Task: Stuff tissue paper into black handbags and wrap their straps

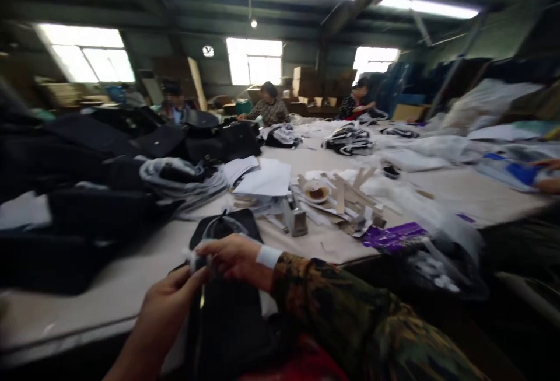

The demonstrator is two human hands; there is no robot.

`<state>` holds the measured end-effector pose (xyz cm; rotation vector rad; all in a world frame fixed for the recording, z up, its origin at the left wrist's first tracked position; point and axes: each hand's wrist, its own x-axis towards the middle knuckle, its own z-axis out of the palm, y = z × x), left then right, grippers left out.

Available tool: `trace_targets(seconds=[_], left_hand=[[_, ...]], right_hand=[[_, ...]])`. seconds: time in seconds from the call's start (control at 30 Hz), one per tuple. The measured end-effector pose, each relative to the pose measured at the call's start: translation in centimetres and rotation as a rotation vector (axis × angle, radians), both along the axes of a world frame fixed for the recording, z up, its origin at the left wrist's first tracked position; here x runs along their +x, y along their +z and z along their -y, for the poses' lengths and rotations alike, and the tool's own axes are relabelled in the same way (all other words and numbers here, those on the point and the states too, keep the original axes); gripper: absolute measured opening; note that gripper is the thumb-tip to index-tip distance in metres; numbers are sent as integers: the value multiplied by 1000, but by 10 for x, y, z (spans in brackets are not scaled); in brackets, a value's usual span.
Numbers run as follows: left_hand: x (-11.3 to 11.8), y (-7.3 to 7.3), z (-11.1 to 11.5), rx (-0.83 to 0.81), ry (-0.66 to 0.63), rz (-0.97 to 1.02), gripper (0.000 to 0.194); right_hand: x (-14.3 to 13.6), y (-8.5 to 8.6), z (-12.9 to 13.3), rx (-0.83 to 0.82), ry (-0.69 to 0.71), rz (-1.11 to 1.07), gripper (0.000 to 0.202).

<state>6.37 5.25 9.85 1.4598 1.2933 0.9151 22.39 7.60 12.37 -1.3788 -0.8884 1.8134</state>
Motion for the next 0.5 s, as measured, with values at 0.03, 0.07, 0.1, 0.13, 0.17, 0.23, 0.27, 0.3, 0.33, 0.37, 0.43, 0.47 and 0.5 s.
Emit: trace_targets(seconds=[0.03,0.07,0.1,0.13,0.17,0.23,0.27,0.3,0.33,0.37,0.43,0.47,0.5], left_hand=[[-1,0,1,-3,-17,-11,38],[-1,0,1,-1,-32,-3,38],[-2,1,1,-41,-67,29,38],[-3,2,1,-107,-96,95,39],[-5,3,0,-195,-124,188,41],[-7,4,-4,-381,-142,393,48],[-8,3,-7,-445,-130,471,50],[-8,1,-10,-482,-108,517,53],[-8,-1,-12,-495,-74,532,55],[-6,-4,-14,-495,-38,524,57],[0,-10,-14,-483,23,487,59],[3,-13,-15,-483,40,467,59],[5,-16,-15,-465,59,457,59]], right_hand=[[-1,-2,1,-46,-25,-25,28],[-2,-4,3,-45,-37,-39,27],[-2,-7,5,-29,-39,-41,28],[-2,-9,8,10,-29,-33,29],[-2,-12,11,61,-18,-14,31],[-1,-18,16,195,6,55,33],[-2,-21,18,278,12,106,34],[-3,-25,19,358,20,166,33],[-4,-28,19,436,30,233,32],[-6,-32,20,511,36,302,30],[-10,-37,20,628,33,442,26],[-13,-38,20,675,29,487,24],[-15,-40,20,699,37,520,22]])
